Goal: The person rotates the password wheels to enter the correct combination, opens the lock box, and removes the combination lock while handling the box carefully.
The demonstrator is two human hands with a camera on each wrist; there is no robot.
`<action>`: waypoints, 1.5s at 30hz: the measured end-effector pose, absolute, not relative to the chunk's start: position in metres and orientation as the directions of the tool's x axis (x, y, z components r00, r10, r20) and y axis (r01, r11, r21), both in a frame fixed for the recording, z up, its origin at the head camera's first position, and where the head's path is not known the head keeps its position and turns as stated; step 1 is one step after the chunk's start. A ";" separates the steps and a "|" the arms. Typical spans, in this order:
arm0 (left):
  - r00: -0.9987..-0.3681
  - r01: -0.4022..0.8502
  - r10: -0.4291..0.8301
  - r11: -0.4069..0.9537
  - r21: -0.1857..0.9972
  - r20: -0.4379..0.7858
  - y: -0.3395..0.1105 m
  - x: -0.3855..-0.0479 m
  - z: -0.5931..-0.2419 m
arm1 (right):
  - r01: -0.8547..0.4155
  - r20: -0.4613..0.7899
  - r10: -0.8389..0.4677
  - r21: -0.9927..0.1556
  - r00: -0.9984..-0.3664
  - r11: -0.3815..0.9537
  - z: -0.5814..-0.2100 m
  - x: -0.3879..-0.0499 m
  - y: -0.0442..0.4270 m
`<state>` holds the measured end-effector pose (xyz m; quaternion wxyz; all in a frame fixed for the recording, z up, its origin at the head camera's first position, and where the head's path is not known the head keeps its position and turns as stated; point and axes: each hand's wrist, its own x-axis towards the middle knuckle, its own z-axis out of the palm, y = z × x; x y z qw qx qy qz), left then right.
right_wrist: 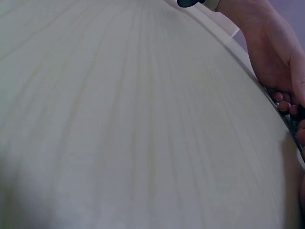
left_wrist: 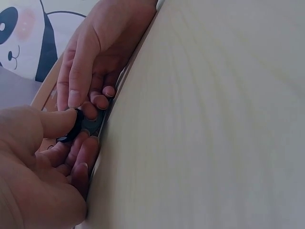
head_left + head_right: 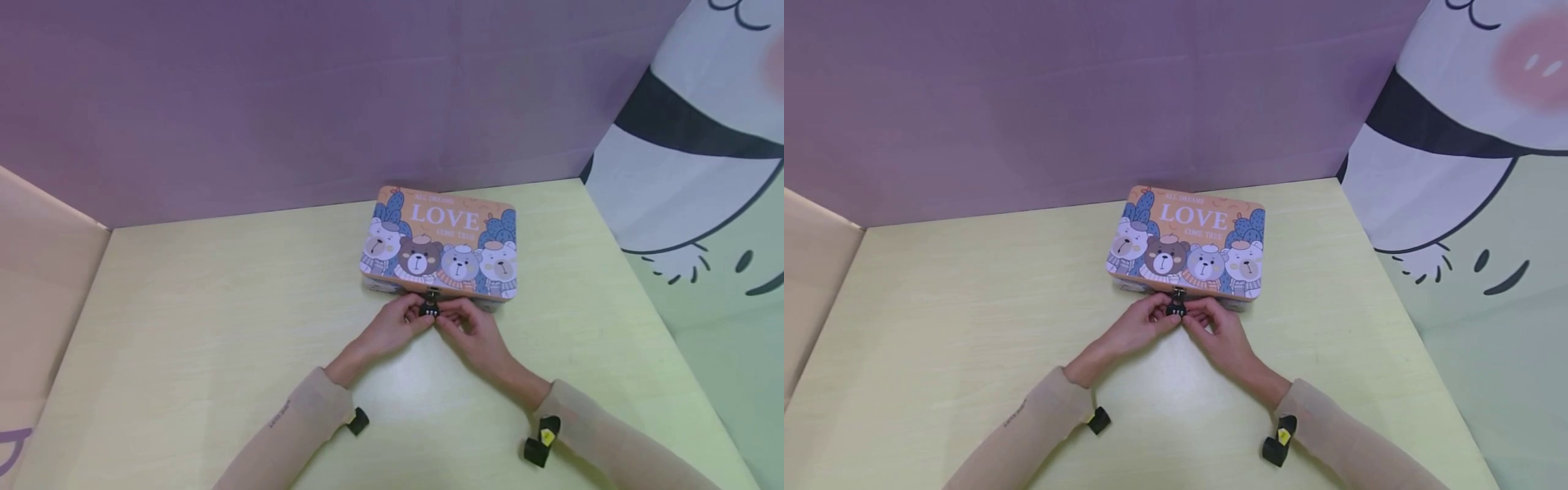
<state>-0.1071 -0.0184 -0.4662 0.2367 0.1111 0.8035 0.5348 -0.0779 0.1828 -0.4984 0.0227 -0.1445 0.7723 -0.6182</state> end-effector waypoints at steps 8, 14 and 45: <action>-0.858 -0.081 0.437 0.405 0.911 -0.270 -0.019 -0.106 -0.465 | -0.176 0.125 -0.247 -0.965 -0.961 0.197 -0.498 -0.077 0.183; -0.860 -0.084 0.438 0.387 0.918 -0.263 -0.019 -0.107 -0.467 | -0.187 0.137 -0.245 -0.964 -0.960 0.192 -0.500 -0.079 0.183; -0.864 -0.074 0.427 0.416 0.906 -0.266 -0.018 -0.107 -0.468 | -0.202 0.154 -0.249 -0.962 -0.956 0.183 -0.501 -0.079 0.182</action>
